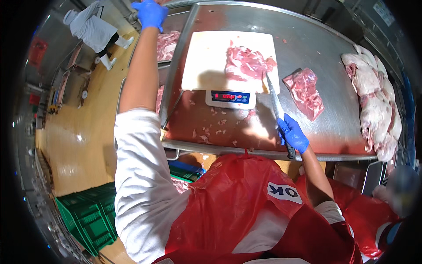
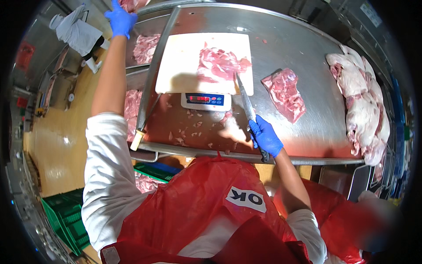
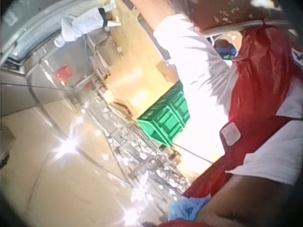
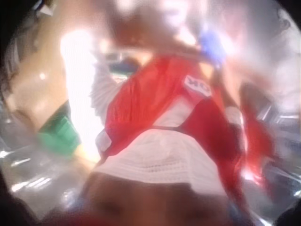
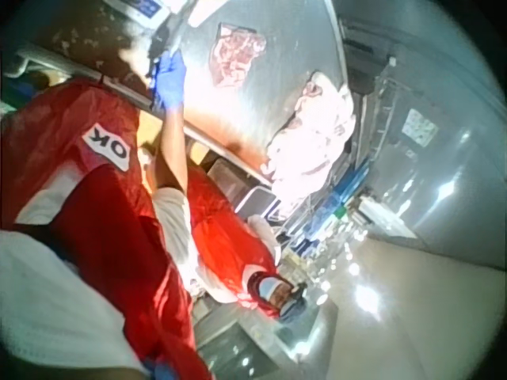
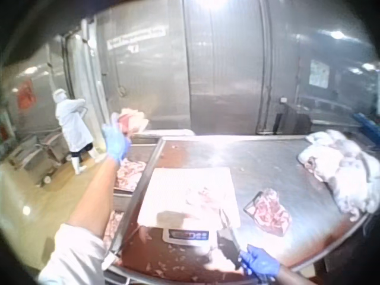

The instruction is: The person cuts large pieces of raw meat into smaller portions using a knife on a stainless steel table. They repeatedly trim fat and separate muscle, placing the cut pieces into a green crate below.

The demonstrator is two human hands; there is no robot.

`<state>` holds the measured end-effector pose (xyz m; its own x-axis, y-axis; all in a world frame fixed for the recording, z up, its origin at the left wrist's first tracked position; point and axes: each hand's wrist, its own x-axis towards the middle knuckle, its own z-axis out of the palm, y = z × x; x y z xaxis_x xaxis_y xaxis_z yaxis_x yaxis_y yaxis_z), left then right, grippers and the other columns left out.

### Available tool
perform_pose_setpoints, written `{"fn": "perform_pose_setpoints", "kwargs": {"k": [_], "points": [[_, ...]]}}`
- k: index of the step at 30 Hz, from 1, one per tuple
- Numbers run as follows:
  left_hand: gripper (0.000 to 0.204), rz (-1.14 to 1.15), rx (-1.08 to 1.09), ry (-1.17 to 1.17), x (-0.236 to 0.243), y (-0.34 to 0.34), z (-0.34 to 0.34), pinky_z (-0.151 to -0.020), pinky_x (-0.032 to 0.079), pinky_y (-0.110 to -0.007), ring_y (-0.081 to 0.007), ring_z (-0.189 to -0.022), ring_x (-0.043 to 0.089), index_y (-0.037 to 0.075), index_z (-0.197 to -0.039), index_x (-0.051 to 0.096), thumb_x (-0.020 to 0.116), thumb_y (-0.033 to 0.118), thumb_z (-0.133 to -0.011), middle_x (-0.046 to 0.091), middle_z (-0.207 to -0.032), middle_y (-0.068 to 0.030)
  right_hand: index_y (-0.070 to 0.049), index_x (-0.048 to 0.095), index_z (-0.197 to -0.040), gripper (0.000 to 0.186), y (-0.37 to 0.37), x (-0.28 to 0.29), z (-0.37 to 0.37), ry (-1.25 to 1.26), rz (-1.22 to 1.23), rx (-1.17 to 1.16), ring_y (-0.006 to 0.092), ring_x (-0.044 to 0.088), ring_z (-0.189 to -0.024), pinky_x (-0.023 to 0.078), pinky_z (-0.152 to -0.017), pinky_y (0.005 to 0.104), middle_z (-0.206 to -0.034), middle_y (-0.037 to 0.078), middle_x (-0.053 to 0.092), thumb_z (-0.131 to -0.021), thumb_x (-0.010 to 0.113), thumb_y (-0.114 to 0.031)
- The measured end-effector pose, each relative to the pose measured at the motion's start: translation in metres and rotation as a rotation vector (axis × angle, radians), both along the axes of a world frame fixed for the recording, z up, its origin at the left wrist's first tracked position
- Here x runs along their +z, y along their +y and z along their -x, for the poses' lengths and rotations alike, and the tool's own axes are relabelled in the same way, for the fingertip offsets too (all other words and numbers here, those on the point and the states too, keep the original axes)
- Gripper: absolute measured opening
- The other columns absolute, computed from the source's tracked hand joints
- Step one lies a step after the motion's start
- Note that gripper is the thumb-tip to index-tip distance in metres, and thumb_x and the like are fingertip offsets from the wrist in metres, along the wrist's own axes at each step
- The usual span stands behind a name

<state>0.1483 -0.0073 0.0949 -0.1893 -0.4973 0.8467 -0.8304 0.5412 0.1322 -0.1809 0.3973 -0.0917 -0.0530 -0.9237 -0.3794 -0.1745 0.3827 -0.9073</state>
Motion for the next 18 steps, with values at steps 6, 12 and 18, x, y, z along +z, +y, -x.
{"fn": "perform_pose_setpoints", "kwargs": {"k": [6, 12, 18], "points": [[0.11, -1.205, -0.567, -0.003, -0.146, 0.086, 0.132, -0.108, 0.041, -0.04, -0.0388, -0.13, 0.051, -0.009, -0.147, 0.029, 0.084, 0.049, -0.071, 0.049, -0.139, -0.0331, -0.008, 0.05, -0.1, 0.021, 0.038, -0.02, 0.016, -0.114, -0.02, -0.351, 0.0112, 0.05, -0.047, 0.045, -0.043, 0.0262, -0.068, 0.002, 0.051, -0.105, 0.049, -0.028], [0.077, -1.233, -0.649, 0.501, -0.243, 0.069, 0.145, -0.087, 0.055, -0.035, -0.0255, -0.103, 0.065, -0.011, -0.129, 0.045, 0.084, 0.018, -0.07, 0.064, -0.115, -0.0207, -0.009, 0.05, -0.097, 0.023, 0.047, -0.03, 0.029, -0.071, -0.017, -0.476, 0.0108, 0.05, -0.049, 0.045, -0.042, 0.0267, -0.066, 0.002, 0.05, -0.104, 0.052, -0.031], [0.083, -0.994, -0.453, -0.018, -0.196, 0.101, 0.182, -0.093, 0.052, -0.044, -0.0338, -0.114, 0.062, 0.006, -0.132, 0.052, 0.088, 0.029, -0.061, 0.062, -0.124, -0.0234, -0.01, 0.05, -0.096, 0.022, 0.03, -0.036, 0.018, -0.109, 0.066, -0.444, 0.0104, 0.049, -0.047, 0.045, -0.041, 0.0262, -0.065, 0.002, 0.051, -0.105, 0.049, -0.03]]}}
